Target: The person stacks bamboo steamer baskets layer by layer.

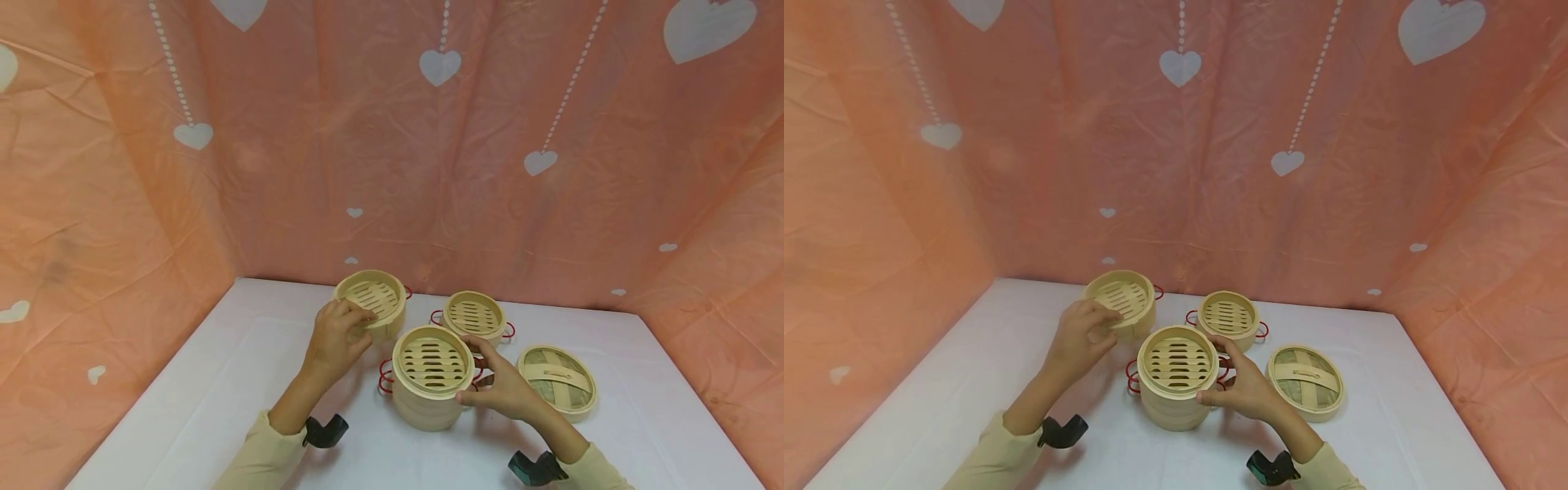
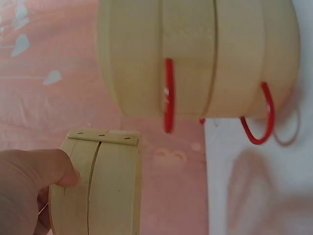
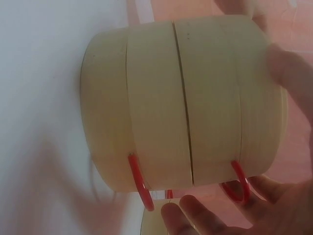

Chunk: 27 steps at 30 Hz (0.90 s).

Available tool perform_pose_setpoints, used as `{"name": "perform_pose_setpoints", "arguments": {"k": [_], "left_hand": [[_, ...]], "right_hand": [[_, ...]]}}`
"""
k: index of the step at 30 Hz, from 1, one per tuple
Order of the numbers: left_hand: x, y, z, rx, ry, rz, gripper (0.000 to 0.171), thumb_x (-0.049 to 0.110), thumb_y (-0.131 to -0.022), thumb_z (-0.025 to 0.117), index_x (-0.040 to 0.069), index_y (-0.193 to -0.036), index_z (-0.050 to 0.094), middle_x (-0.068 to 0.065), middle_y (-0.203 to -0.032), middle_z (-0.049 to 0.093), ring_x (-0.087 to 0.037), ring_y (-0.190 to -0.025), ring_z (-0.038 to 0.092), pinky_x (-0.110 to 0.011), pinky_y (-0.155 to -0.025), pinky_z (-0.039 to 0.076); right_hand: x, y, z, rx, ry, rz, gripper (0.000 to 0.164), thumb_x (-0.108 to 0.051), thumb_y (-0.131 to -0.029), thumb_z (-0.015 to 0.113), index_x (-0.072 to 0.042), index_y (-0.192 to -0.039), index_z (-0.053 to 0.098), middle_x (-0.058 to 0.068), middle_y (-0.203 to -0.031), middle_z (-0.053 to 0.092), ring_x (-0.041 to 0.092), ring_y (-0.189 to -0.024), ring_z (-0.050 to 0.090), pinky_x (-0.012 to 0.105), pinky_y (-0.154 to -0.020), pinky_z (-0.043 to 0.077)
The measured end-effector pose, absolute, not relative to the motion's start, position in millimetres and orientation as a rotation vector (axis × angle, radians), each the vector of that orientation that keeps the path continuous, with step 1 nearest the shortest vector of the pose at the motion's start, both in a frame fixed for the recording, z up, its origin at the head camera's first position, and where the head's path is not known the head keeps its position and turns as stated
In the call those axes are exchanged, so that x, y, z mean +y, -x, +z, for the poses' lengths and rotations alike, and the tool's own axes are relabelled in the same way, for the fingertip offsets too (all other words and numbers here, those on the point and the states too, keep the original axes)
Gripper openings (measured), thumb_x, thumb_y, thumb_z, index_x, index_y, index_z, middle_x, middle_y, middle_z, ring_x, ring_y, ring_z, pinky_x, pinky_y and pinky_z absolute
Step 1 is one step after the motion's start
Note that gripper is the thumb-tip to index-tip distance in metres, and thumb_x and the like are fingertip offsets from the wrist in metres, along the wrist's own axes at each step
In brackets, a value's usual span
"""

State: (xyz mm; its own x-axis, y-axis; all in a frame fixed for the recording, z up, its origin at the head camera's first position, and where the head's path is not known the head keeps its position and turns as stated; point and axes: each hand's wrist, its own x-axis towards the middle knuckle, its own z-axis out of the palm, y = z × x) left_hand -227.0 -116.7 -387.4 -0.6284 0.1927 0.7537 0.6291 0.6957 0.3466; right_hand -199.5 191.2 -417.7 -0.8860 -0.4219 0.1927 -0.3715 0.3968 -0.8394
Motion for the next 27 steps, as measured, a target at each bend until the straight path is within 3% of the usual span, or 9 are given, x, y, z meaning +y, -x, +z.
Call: {"name": "perform_pose_setpoints", "arguments": {"k": [27], "left_hand": [[-87,185,-365,-2.185,0.843,-0.849,0.026,0.005,-0.066,0.075,0.018,-0.089,0.073,0.007,-0.087,0.060,-0.014,-0.094,0.054,-0.046,-0.098,0.039]], "right_hand": [[191,200,-419,2.578,0.713,-1.528,0.089,-0.021,-0.070,0.086,-0.010,-0.143,0.037,0.019,-0.138,0.049,0.019,-0.104,0.058,0.030,-0.072,0.054]]}}
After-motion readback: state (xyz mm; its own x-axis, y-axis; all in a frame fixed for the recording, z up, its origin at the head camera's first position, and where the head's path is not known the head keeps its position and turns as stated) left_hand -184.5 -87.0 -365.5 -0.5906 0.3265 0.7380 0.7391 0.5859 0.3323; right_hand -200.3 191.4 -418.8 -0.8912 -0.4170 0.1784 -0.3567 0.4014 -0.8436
